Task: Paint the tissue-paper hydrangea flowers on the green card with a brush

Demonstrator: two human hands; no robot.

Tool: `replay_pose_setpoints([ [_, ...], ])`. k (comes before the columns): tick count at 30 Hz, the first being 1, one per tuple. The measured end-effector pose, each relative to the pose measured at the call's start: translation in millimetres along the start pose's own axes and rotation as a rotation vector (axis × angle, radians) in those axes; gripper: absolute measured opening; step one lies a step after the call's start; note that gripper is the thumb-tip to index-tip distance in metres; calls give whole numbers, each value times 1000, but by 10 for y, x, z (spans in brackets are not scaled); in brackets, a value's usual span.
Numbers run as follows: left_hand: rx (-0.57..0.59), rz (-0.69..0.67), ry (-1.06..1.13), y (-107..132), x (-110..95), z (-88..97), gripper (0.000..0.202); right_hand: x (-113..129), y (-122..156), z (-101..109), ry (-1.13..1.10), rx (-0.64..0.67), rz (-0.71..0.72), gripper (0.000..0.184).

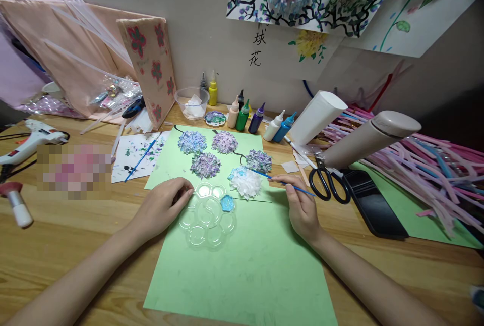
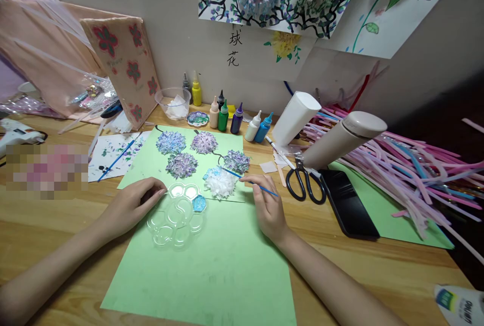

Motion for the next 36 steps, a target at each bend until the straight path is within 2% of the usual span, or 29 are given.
replay_pose_setpoints([
  [3,-5,4,-4,0,-2,-3,29,-14,28,8,-38,-113,5,26],
  [6,-10,18,3,0,-2,0,29,-2,87,13,-138,-163,103,23],
  [9,-10,51,31,4,0,10,29,56,136,16,-185,-51,255,22],
  [13,-11,77,59,13,-7,21,29,178,133,19,-74,165,436,24],
  [16,-6,72,67,16,-14,18,29,241,103,12,-7,240,517,26],
  [21,0,63,54,14,-19,6,30,247,95,-24,63,313,513,34],
  [26,-5,52,35,10,-28,8,30,276,91,-44,17,379,524,36],
  [36,-15,49,15,8,-30,8,29,237,87,-38,-58,280,370,24],
])
Point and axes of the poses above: each hand's wrist, its own y-axis away from the middle knuckle, its own z-axis out of the back of the hand, x = y × z, the point moved 2 cm from there along -y, towards the middle knuckle, and after that the axes turned 8 degrees about x, right-handed, at the moved point
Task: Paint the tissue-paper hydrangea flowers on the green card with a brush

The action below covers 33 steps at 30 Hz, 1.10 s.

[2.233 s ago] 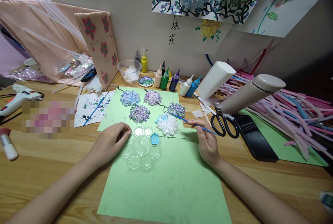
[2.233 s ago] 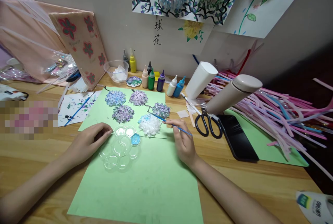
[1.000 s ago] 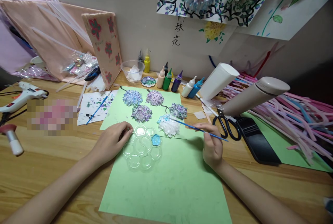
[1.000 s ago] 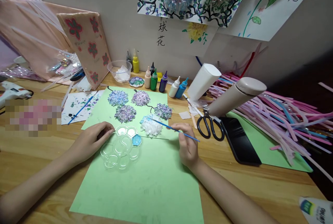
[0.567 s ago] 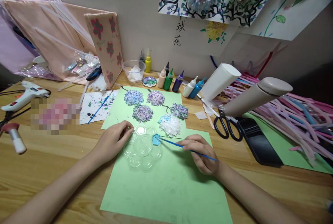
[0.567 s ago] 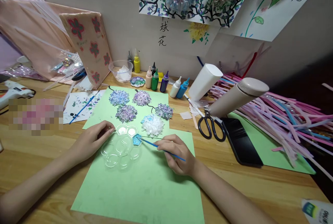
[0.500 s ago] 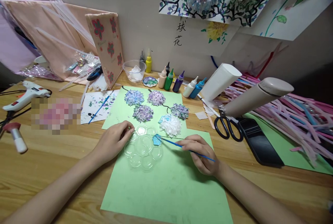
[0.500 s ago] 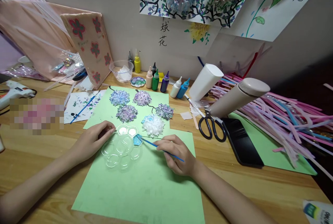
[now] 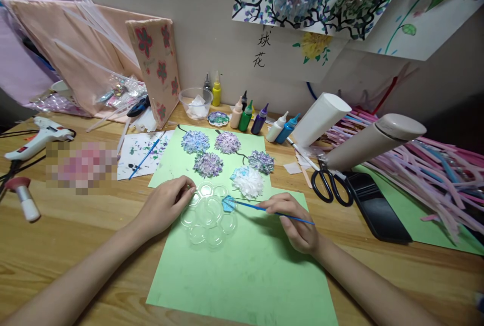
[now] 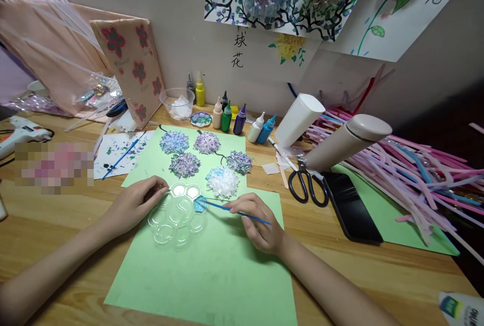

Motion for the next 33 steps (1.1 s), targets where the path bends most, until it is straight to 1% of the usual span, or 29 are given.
replay_pose_setpoints([
  [1,2,0,-2,1,-1,0,29,-26,21,-1,-18,-58,-31,24],
  [5,2,-1,6,0,-9,3,29,-147,74,32,-58,-385,-181,24],
  [7,1,-6,13,-2,-16,4,29,-189,42,65,-31,-480,-209,23],
  [9,4,-11,17,-5,-19,3,30,-224,-34,96,29,-520,-205,22],
  [12,4,-11,23,-9,-13,3,30,-292,-189,97,113,-524,-168,23],
  [15,-4,-19,24,-9,-5,5,28,-375,-324,32,149,-487,-128,23],
  [17,-6,-29,19,-6,-3,7,27,-414,-368,-13,153,-466,-116,21],
  [22,16,-55,-6,-3,1,0,26,-412,-325,-30,155,-518,-46,22],
  [27,20,-65,-7,-5,14,-8,24,-384,-276,-41,240,-444,24,19],
  [33,34,-57,-18,-3,12,-9,24,-382,-278,-52,248,-393,10,18],
])
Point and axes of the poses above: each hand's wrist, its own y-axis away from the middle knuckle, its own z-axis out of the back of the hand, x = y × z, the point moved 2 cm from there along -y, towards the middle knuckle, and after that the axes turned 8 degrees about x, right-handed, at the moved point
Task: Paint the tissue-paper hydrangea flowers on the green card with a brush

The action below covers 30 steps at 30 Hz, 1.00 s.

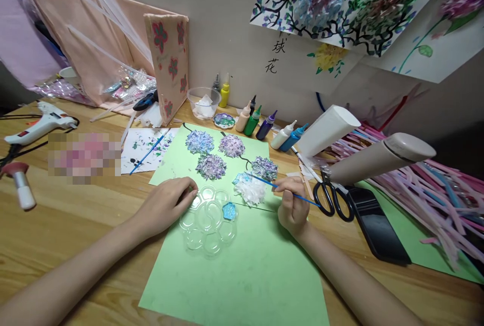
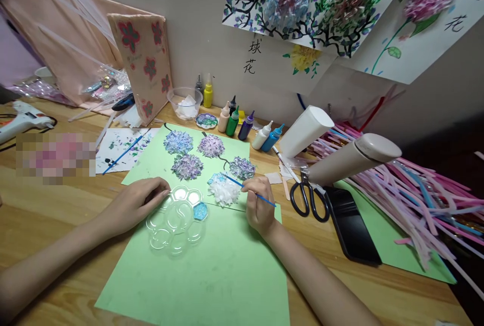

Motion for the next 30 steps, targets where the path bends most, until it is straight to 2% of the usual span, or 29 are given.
replay_pose_setpoints([
  [8,11,25,6,-11,-12,5,25,22,-44,18,6,-19,15,18],
  [13,11,21,12,-14,-10,3,26,22,-17,20,-27,-11,74,18],
  [18,5,17,10,-12,-4,-2,26,14,-24,25,15,-9,9,19],
  [21,5,16,12,-14,-4,-2,26,27,-28,36,28,-43,24,19],
  [25,4,15,12,-11,-9,-1,26,13,-23,31,15,-25,23,19],
  [30,4,14,3,-5,-1,7,26,18,-27,42,-14,-102,-4,19],
])
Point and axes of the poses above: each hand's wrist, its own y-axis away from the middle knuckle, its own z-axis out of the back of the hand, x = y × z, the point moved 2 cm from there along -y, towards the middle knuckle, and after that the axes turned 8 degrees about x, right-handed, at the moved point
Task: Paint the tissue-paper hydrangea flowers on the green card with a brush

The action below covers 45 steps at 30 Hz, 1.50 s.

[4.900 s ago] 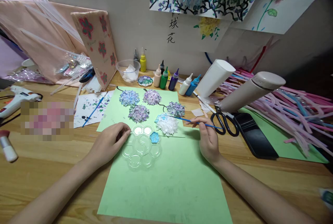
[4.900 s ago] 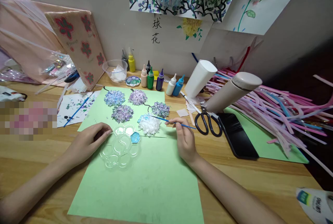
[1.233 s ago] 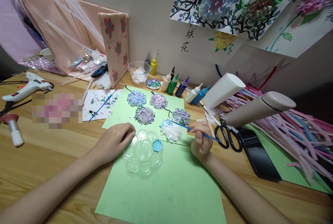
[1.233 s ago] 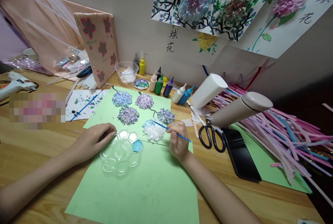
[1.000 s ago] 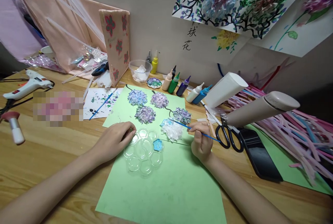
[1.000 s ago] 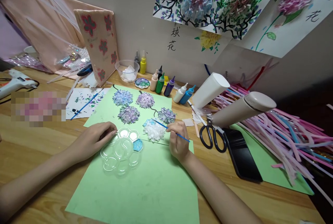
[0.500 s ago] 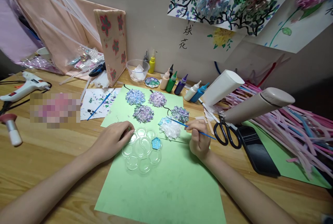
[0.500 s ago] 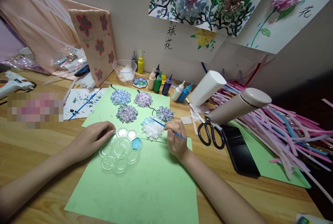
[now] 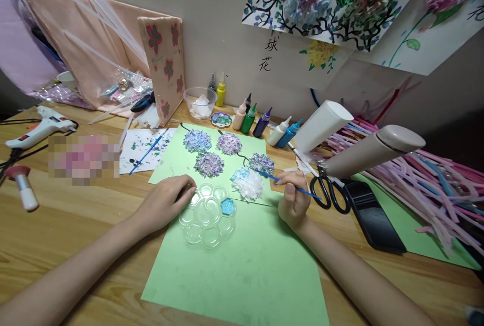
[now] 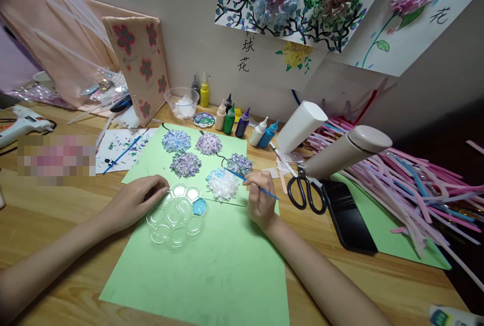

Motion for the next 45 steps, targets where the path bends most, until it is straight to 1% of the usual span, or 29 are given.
replay_pose_setpoints([
  [2,-3,14,4,5,16,15,27,53,20,-7,-83,-6,-17,20],
  [4,-16,41,4,8,39,35,28,127,64,-19,-204,7,-75,22],
  [6,-23,57,0,6,59,48,28,211,120,-28,-306,44,-123,24],
  [7,-23,54,-3,3,65,50,27,255,143,-29,-331,75,-115,24],
  [9,-17,35,-8,-6,67,43,26,337,167,-25,-329,163,-43,23],
  [12,-20,15,-24,-18,59,26,26,431,137,-21,-246,312,118,20],
  [14,-23,12,-32,-20,54,19,26,475,93,-22,-179,379,222,18],
  [16,-25,7,-36,-16,51,19,26,505,51,-24,-133,417,293,18],
  [20,-25,1,-40,-7,42,29,27,529,19,-19,-129,428,318,16],
  [24,-26,-3,-48,-9,30,35,28,516,66,-32,-147,433,271,17],
  [26,-28,1,-49,-12,28,34,29,453,93,-30,-195,377,189,19],
  [27,-32,4,-50,-13,29,33,29,396,98,-19,-219,312,132,20],
  [29,-39,12,-51,-12,33,30,29,233,87,29,-236,133,0,22],
  [31,-43,23,-50,-10,40,27,28,46,48,88,-183,-1,-86,23],
  [33,-43,37,-50,-7,49,24,27,-122,2,140,-106,-78,-160,26],
  [35,-41,50,-52,-6,56,22,27,-222,-28,157,-82,-104,-195,23],
  [37,-35,60,-50,-8,60,19,27,-245,-32,129,-120,-94,-229,20],
  [41,-37,70,-39,-14,51,22,29,-164,-16,25,-284,-61,-312,16],
  [45,-33,79,-33,-17,42,28,29,-135,-23,5,-400,-87,-415,15],
])
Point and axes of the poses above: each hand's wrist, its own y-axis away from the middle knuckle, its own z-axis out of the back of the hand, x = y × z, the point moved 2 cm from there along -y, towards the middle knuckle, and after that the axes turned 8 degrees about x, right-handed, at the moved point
